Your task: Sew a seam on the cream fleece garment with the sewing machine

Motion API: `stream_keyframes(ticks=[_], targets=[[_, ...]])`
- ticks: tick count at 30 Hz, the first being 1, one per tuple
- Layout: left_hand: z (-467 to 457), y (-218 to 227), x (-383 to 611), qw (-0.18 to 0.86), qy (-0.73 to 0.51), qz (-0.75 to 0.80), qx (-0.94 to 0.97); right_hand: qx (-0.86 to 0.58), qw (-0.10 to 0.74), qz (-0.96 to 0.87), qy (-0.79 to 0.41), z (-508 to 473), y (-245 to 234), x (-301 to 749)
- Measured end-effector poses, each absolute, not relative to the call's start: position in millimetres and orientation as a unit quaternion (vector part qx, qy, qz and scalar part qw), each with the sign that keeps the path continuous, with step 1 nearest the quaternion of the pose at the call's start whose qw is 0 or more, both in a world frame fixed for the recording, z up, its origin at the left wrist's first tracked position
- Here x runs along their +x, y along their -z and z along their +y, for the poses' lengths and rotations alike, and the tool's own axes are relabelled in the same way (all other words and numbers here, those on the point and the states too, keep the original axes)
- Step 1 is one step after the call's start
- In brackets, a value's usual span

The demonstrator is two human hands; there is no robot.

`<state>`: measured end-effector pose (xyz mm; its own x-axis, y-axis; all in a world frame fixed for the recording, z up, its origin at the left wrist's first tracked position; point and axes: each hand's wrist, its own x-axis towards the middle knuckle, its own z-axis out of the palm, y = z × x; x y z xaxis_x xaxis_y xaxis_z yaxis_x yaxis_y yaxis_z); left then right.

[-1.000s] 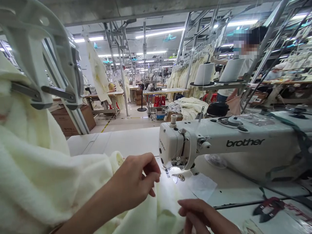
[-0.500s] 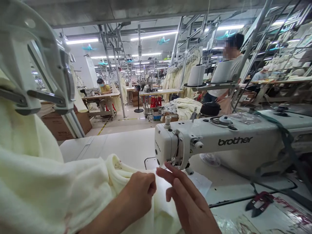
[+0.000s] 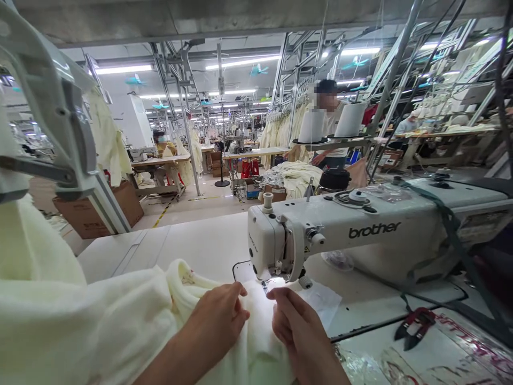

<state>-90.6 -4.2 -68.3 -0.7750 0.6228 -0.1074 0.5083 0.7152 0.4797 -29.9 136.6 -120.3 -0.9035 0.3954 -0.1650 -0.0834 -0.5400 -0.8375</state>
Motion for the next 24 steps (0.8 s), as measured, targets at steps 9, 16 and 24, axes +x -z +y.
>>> stream_keyframes(ticks=[9, 16, 24], targets=[[-1, 57, -82, 0.032, -0.307, 0.891, 0.332, -0.201, 0.089, -0.524, -0.823, 145, 116, -26], [18, 23, -71, -0.037, -0.479, 0.770, 0.420, -0.187, 0.050, -0.568, -0.800, 139, 113, -30], [29, 11, -73, 0.061, -0.466, 0.779, 0.415, -0.199, 0.060, -0.600, -0.772, 169, 109, -21]])
